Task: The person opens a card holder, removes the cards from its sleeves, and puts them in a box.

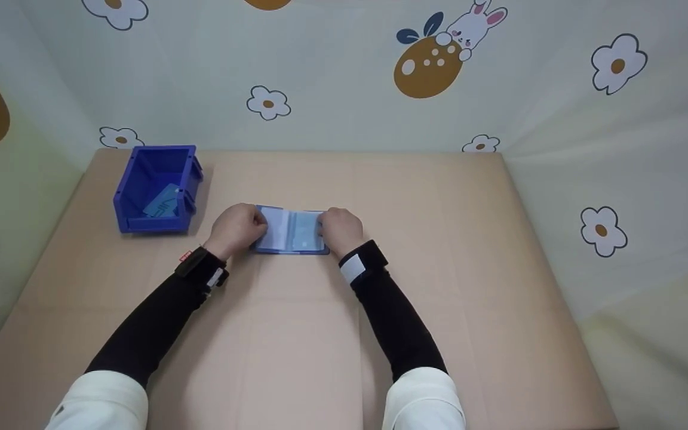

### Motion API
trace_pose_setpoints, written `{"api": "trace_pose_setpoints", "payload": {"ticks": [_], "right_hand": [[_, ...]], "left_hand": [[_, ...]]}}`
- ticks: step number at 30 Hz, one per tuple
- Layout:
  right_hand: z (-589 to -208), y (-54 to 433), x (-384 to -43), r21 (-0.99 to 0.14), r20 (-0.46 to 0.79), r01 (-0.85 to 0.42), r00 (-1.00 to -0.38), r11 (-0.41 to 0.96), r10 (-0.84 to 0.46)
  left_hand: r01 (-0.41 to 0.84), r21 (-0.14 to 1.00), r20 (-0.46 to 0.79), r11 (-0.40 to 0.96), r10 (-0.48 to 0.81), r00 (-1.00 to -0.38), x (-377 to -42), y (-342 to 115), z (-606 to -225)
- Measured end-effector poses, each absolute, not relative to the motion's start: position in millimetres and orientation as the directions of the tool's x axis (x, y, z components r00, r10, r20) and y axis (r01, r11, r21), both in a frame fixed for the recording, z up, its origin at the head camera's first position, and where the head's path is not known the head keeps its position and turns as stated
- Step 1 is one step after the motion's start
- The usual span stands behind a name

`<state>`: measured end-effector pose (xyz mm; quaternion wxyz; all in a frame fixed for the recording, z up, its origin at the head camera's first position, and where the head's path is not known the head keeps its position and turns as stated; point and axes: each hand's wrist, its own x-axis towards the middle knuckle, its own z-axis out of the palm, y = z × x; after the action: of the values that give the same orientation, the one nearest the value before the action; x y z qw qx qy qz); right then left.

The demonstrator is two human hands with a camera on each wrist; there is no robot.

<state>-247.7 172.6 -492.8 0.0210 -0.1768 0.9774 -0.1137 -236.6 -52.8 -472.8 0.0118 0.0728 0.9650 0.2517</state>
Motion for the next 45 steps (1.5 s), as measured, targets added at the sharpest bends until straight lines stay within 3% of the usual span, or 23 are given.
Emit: {"api": "trace_pose_setpoints", "payload": {"ticks": [13,30,45], "right_hand": [[-492.4,172.4,-248.2,-0.242,-0.005,-0.336,-0.938,0.91,-0.348],[-493.1,172.2,-248.1,-0.241,-0.019,-0.317,-0.944,0.918,-0.331],[-491.5,170.0,-246.8,-0.202,0.036,-0.36,-0.932,0.911,-0.36]], "left_hand": [[0.144,0.428,0.0,0.892,0.159,-0.987,-237.6,-44.9,-482.5],[0.118,0.433,0.017,0.894,0.123,-0.992,-232.6,-41.0,-485.7],[0.114,0.403,0.03,0.908,0.112,-0.993,-232.7,-39.6,-487.9]]}}
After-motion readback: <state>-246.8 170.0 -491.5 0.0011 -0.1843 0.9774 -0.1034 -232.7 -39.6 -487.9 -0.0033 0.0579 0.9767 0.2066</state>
